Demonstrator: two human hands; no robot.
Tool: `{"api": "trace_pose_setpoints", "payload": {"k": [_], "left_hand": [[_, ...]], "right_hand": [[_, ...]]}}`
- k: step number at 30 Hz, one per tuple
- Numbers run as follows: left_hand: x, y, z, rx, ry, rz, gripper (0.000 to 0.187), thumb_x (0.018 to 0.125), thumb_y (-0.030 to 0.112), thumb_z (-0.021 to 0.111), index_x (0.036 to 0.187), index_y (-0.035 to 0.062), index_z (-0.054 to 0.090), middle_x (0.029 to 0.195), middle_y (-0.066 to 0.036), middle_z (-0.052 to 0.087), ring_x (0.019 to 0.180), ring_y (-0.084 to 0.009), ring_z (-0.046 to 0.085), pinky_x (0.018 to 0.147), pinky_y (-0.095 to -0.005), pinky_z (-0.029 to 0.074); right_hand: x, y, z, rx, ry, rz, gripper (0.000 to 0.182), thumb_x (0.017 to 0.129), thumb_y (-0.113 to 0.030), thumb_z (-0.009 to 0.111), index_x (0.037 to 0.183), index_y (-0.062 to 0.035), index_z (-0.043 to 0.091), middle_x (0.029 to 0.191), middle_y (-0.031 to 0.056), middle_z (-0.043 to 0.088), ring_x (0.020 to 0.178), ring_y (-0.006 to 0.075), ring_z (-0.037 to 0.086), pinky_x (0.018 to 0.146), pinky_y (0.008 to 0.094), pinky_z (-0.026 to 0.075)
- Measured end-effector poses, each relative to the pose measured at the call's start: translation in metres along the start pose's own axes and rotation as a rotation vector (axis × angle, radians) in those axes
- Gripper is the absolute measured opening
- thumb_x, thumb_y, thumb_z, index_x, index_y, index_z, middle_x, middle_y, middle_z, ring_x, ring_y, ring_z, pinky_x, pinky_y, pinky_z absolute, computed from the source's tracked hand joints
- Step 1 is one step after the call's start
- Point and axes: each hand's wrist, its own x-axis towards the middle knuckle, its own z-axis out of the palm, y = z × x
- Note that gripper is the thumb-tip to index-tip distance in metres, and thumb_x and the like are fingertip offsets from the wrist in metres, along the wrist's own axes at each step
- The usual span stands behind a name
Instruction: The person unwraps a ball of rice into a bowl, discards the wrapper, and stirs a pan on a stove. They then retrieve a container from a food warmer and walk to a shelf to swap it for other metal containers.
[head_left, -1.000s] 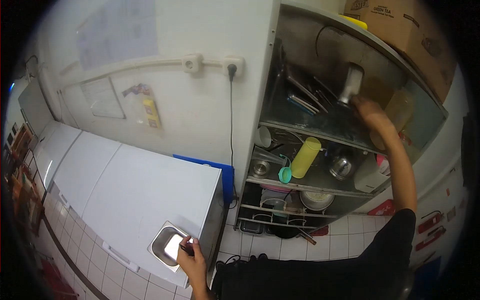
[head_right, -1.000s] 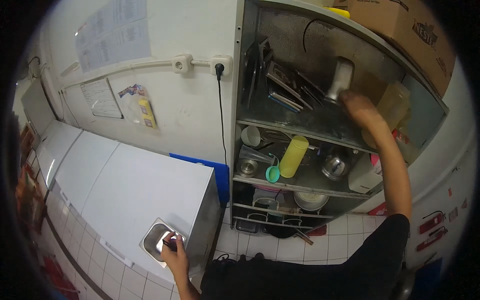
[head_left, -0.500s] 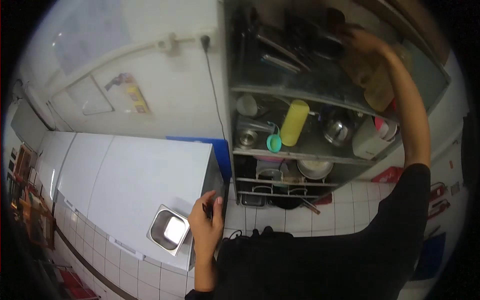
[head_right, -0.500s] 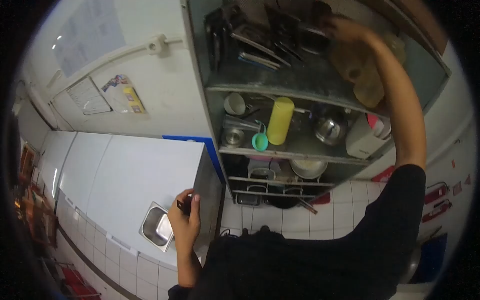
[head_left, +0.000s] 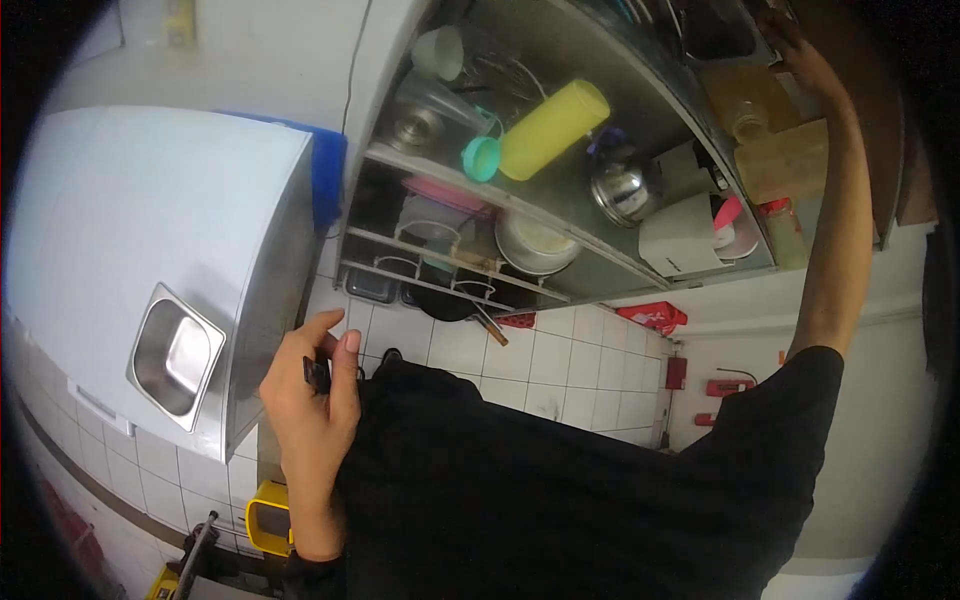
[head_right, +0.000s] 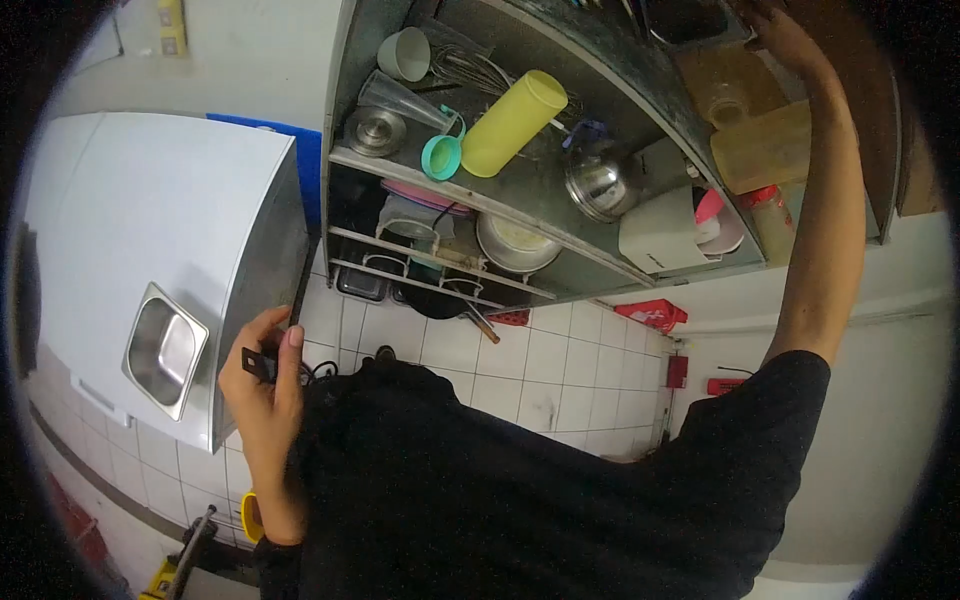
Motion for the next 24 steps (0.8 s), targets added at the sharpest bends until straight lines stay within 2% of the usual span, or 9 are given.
{"api": "trace_pose_setpoints", "payload": {"k": [4, 5, 6, 9, 12, 14, 16, 22, 24], "left_hand": [[-0.005, -0.023, -0.002, 0.032, 0.054, 0.125, 0.019, 0.083, 0.008, 0.068, 0.101, 0.0017, 0.065, 0.074, -0.013, 0.060, 0.062, -0.0213, 0.058, 0.059, -0.0310, 0.046], [-0.006, -0.027, -0.004, 0.029, 0.029, 0.106, 0.019, 0.083, 0.009, 0.068, 0.101, 0.0031, 0.065, 0.076, -0.013, 0.062, 0.063, -0.0228, 0.061, 0.058, -0.0321, 0.047], [-0.004, -0.027, -0.005, 0.042, 0.057, 0.143, 0.019, 0.084, 0.010, 0.067, 0.102, 0.0043, 0.065, 0.079, -0.013, 0.065, 0.065, -0.0246, 0.063, 0.058, -0.0331, 0.049], [-0.002, -0.020, -0.012, -0.022, -0.081, 0.021, 0.024, 0.086, 0.018, 0.065, 0.105, 0.0039, 0.064, 0.089, -0.015, 0.067, 0.078, -0.0312, 0.066, 0.069, -0.0383, 0.053], [-0.001, -0.027, -0.001, 0.037, -0.124, 0.069, 0.027, 0.088, 0.025, 0.063, 0.108, 0.0063, 0.063, 0.098, -0.015, 0.067, 0.091, -0.0335, 0.064, 0.076, -0.0412, 0.052], [-0.003, -0.027, 0.001, 0.029, -0.063, 0.174, 0.025, 0.090, 0.025, 0.059, 0.106, 0.0060, 0.061, 0.093, -0.014, 0.065, 0.086, -0.0343, 0.064, 0.071, -0.0433, 0.051], [-0.005, -0.018, -0.014, 0.081, -0.185, 0.115, 0.025, 0.090, 0.025, 0.059, 0.106, 0.0061, 0.061, 0.092, -0.014, 0.064, 0.085, -0.0343, 0.063, 0.070, -0.0436, 0.051], [-0.025, -0.042, -0.046, 0.035, -0.035, -0.082, 0.028, 0.089, 0.029, 0.060, 0.106, 0.0071, 0.063, 0.094, -0.015, 0.066, 0.090, -0.0344, 0.064, 0.074, -0.0441, 0.051], [-0.038, -0.061, -0.069, -0.022, 0.089, -0.238, 0.027, 0.089, 0.029, 0.061, 0.104, 0.0064, 0.065, 0.082, -0.013, 0.067, 0.075, -0.0271, 0.065, 0.067, -0.0392, 0.050]], "right_hand": [[-0.034, -0.032, 0.024, -0.049, 0.218, -0.122, 0.037, 0.094, -0.020, 0.050, 0.125, -0.0001, 0.053, 0.122, 0.0209, 0.058, 0.113, 0.0361, 0.055, 0.094, 0.0419, 0.043], [-0.037, -0.028, 0.021, -0.283, 0.075, -0.070, 0.044, 0.094, -0.016, 0.050, 0.135, -0.0012, 0.046, 0.133, 0.0211, 0.052, 0.123, 0.0348, 0.050, 0.100, 0.0402, 0.041], [-0.043, 0.004, 0.033, -0.483, 0.174, -0.210, 0.046, 0.094, -0.015, 0.051, 0.137, -0.0002, 0.044, 0.139, 0.0224, 0.046, 0.128, 0.0342, 0.045, 0.104, 0.0392, 0.037], [-0.058, 0.032, 0.084, 0.296, 0.088, 0.082, 0.041, 0.098, -0.023, 0.046, 0.132, -0.0006, 0.051, 0.134, 0.0170, 0.052, 0.121, 0.0281, 0.051, 0.104, 0.0359, 0.038], [-0.049, 0.067, 0.121, 0.257, 0.051, 0.033, 0.042, 0.099, -0.025, 0.044, 0.132, -0.0006, 0.050, 0.134, 0.0165, 0.051, 0.123, 0.0272, 0.049, 0.105, 0.0359, 0.037], [-0.029, 0.087, 0.140, 0.171, 0.013, 0.014, 0.043, 0.099, -0.026, 0.043, 0.133, -0.0006, 0.049, 0.135, 0.0161, 0.051, 0.124, 0.0266, 0.048, 0.106, 0.0359, 0.036], [-0.010, 0.099, 0.155, 0.095, -0.003, 0.008, 0.043, 0.100, -0.028, 0.042, 0.133, -0.0006, 0.049, 0.135, 0.0158, 0.050, 0.126, 0.0260, 0.047, 0.106, 0.0359, 0.036], [-0.015, 0.128, 0.170, -0.121, 0.017, 0.057, 0.046, 0.101, -0.031, 0.039, 0.134, -0.0005, 0.047, 0.136, 0.0147, 0.049, 0.130, 0.0242, 0.043, 0.108, 0.0358, 0.035], [-0.067, 0.045, 0.146, -0.119, 0.195, 0.015, 0.041, 0.099, -0.031, 0.045, 0.127, -0.0013, 0.052, 0.130, 0.0158, 0.053, 0.121, 0.0240, 0.048, 0.101, 0.0355, 0.039]]}}
